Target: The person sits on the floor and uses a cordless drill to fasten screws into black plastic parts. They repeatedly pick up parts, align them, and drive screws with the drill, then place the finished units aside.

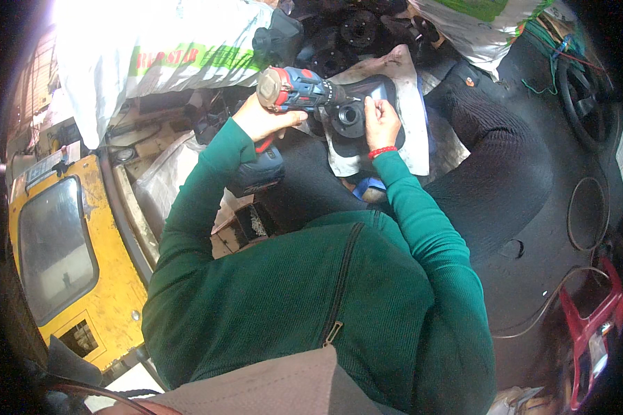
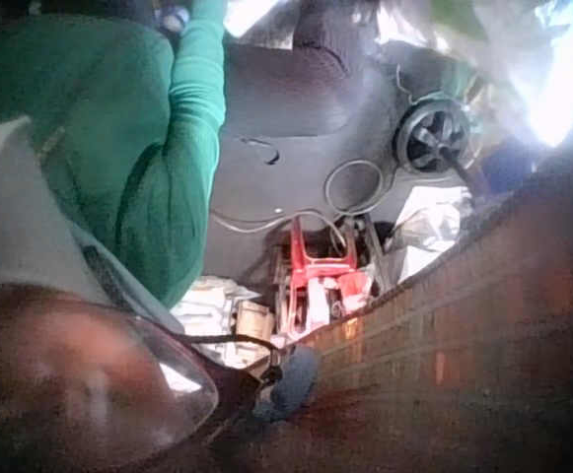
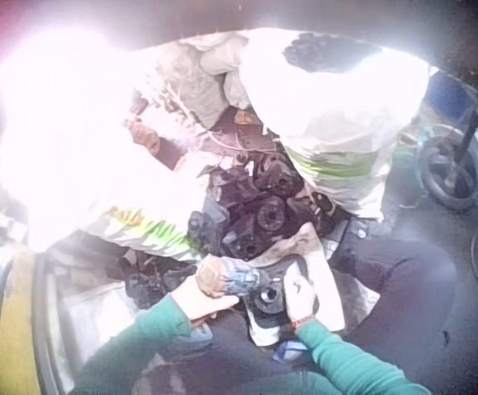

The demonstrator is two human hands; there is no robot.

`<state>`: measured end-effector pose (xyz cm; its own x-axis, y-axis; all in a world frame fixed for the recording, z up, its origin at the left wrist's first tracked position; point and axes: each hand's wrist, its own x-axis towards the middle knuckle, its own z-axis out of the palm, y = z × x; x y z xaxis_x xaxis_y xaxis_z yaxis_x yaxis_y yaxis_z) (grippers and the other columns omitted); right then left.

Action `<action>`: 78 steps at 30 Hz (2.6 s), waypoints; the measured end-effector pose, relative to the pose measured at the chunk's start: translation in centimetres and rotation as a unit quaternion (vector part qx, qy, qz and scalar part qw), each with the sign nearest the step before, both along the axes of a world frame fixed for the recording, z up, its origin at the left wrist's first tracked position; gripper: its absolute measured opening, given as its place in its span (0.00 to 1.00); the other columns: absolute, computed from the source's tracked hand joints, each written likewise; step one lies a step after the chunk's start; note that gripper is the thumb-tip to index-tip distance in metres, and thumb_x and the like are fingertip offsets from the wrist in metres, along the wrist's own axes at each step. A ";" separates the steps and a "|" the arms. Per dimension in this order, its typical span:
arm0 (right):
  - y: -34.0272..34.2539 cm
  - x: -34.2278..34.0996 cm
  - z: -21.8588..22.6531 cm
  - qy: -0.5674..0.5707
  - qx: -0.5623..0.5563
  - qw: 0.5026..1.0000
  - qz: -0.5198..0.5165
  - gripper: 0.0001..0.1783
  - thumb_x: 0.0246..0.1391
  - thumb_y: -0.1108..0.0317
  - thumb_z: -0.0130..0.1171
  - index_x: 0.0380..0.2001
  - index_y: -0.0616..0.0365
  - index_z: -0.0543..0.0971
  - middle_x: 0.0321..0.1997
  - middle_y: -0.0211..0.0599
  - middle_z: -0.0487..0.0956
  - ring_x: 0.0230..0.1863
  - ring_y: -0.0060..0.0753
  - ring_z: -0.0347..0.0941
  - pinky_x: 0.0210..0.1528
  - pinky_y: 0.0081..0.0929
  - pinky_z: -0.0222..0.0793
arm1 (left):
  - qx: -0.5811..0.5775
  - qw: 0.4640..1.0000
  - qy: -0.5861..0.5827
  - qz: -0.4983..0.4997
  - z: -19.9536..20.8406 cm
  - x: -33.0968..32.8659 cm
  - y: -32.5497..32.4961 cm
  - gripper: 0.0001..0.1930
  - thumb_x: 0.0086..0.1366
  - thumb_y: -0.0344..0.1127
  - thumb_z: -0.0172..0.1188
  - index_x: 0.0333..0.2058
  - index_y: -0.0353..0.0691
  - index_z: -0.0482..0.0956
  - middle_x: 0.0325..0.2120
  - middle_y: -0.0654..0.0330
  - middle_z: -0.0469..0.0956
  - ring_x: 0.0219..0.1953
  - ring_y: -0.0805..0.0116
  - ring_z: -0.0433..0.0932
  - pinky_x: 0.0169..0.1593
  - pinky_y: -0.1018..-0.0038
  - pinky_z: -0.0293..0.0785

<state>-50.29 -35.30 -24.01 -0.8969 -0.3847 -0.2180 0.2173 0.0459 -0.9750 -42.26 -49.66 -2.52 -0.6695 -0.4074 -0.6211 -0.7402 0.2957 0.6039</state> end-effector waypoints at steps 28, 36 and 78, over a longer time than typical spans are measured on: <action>0.2 -0.9 -2.3 -0.064 -0.035 0.996 0.050 0.18 0.50 0.60 0.61 0.15 0.57 0.69 0.14 0.16 0.60 0.19 0.11 0.50 0.19 0.17 0.47 | -0.188 0.966 -0.001 -0.177 0.0 -1.7 0.6 0.20 0.47 0.46 0.65 0.36 0.39 0.78 0.30 0.53 0.80 0.35 0.59 0.79 0.42 0.68 0.74; 0.3 -1.3 -0.7 -0.065 -0.007 0.996 0.059 0.17 0.49 0.63 0.61 0.15 0.59 0.70 0.14 0.20 0.61 0.20 0.13 0.53 0.21 0.19 0.50 | -0.210 0.952 0.034 -0.219 -1.2 -2.0 0.3 0.19 0.44 0.43 0.66 0.35 0.40 0.78 0.28 0.52 0.79 0.33 0.55 0.79 0.39 0.67 0.75; 6.0 0.3 8.9 -0.601 -0.399 0.678 0.142 0.19 0.56 0.51 0.52 0.42 0.54 0.73 0.33 0.26 0.78 0.21 0.16 0.69 0.15 0.12 0.60 | -0.234 0.931 0.256 -0.110 3.3 9.0 10.5 0.30 0.43 0.38 0.71 0.44 0.34 0.69 0.38 0.52 0.75 0.41 0.58 0.76 0.46 0.66 0.71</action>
<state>-50.00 -29.27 -15.11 -0.1211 -0.9302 -0.3465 0.9696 -0.1856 0.1595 -33.27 -39.14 0.76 -0.9281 -0.3720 0.0138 -0.2815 0.7258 0.6277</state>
